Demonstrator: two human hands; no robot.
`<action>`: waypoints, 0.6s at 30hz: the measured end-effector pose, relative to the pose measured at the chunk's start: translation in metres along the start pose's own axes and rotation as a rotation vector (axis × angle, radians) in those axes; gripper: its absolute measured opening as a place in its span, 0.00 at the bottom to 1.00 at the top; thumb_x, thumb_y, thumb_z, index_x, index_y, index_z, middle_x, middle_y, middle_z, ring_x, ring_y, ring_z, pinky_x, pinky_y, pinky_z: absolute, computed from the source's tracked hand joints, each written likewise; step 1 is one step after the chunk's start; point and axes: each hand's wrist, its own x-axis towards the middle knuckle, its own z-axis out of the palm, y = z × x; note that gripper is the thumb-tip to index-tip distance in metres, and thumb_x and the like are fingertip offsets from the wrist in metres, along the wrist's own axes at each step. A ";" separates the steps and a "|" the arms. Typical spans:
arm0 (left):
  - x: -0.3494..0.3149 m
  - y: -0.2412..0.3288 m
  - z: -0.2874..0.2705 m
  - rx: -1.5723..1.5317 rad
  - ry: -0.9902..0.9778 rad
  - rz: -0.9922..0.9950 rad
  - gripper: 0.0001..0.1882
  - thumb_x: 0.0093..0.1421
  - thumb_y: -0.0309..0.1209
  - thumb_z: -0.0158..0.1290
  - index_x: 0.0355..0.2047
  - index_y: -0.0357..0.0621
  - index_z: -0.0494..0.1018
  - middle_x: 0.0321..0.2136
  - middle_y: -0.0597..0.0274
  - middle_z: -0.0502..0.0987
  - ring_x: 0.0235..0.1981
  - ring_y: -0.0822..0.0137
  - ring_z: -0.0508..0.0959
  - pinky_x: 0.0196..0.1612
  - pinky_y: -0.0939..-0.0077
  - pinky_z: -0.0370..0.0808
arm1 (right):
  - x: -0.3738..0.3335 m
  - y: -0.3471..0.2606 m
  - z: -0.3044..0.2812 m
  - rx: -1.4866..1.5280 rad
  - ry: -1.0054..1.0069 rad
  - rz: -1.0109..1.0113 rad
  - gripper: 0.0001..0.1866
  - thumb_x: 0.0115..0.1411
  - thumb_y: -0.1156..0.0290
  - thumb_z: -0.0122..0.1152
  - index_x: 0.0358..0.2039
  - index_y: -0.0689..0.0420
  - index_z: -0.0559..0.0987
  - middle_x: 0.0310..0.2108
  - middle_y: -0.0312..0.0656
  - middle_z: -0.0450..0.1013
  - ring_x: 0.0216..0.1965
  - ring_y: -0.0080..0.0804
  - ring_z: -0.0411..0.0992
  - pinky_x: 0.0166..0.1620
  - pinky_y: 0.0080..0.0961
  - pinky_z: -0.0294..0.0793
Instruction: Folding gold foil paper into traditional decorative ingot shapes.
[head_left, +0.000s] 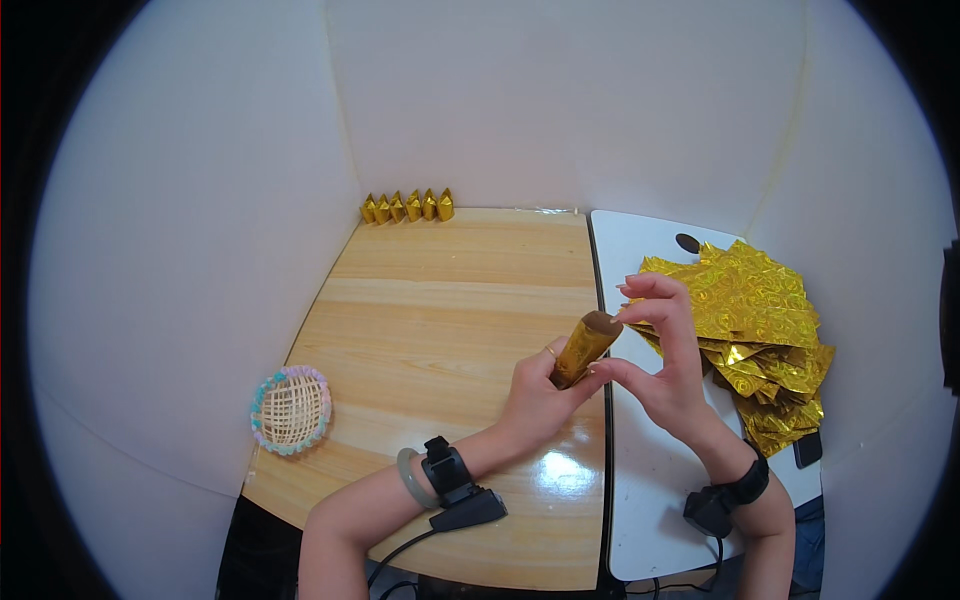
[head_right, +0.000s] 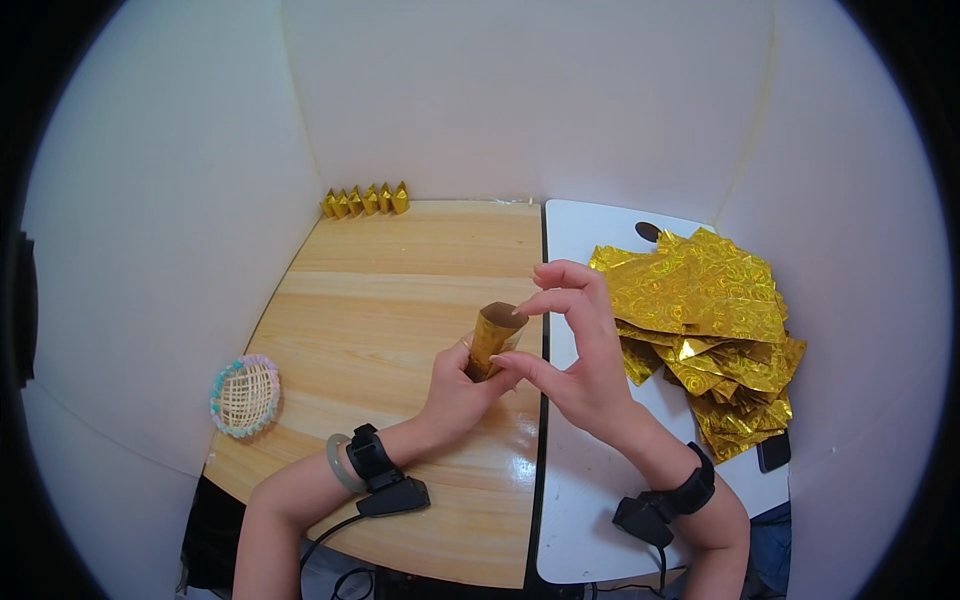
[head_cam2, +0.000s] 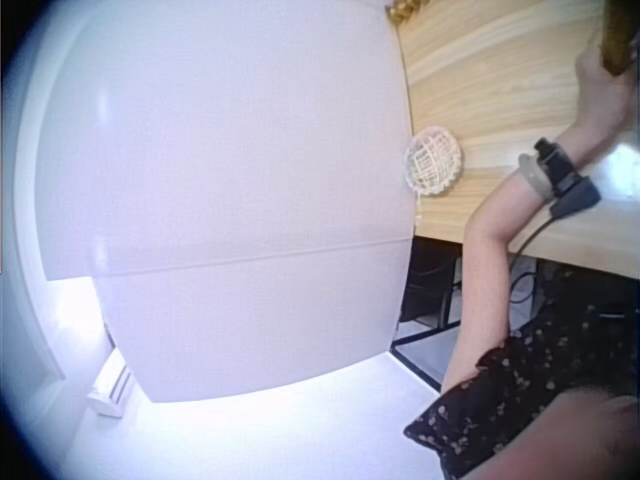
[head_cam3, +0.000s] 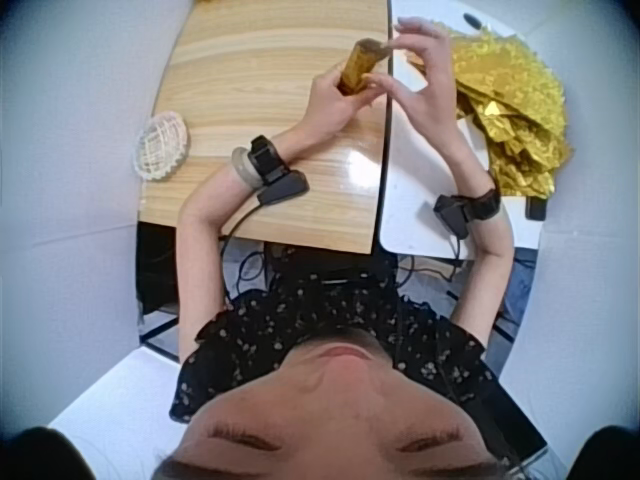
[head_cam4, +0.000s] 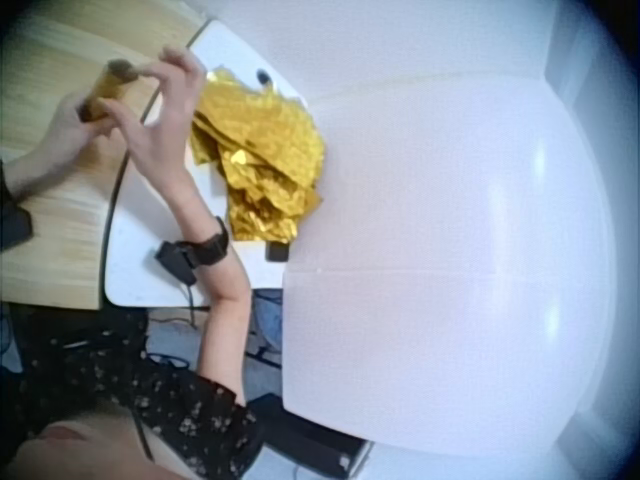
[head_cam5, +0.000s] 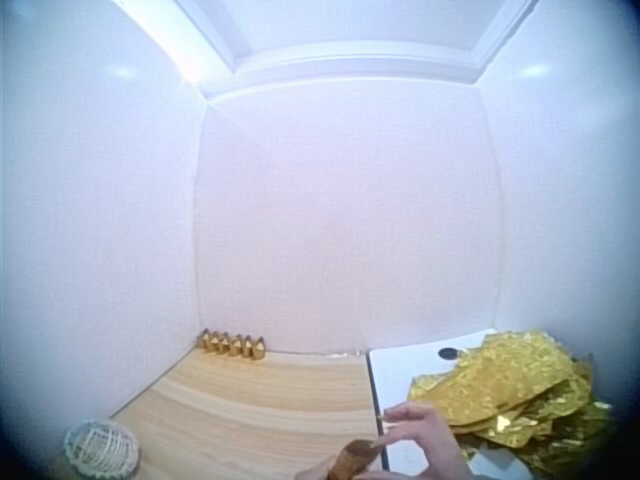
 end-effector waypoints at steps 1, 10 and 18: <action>0.000 0.000 0.001 -0.013 0.012 0.034 0.12 0.54 0.31 0.58 0.35 0.38 0.71 0.21 0.72 0.69 0.22 0.81 0.64 0.25 0.84 0.63 | 0.001 -0.002 -0.002 -0.053 -0.019 -0.032 0.20 0.42 0.73 0.70 0.36 0.55 0.72 0.48 0.44 0.60 0.51 0.39 0.62 0.52 0.32 0.63; 0.001 -0.012 -0.006 0.241 0.032 0.153 0.14 0.49 0.32 0.62 0.30 0.41 0.69 0.20 0.58 0.70 0.21 0.67 0.71 0.26 0.77 0.68 | 0.004 -0.009 -0.008 -0.014 -0.132 -0.119 0.11 0.41 0.73 0.70 0.23 0.56 0.74 0.46 0.41 0.66 0.49 0.37 0.62 0.46 0.30 0.65; 0.000 -0.008 -0.005 0.475 -0.031 0.179 0.11 0.50 0.25 0.57 0.32 0.40 0.66 0.26 0.62 0.73 0.27 0.71 0.72 0.30 0.75 0.70 | 0.003 -0.009 -0.006 0.071 -0.168 -0.117 0.11 0.41 0.72 0.71 0.20 0.55 0.74 0.43 0.40 0.69 0.44 0.34 0.65 0.40 0.27 0.66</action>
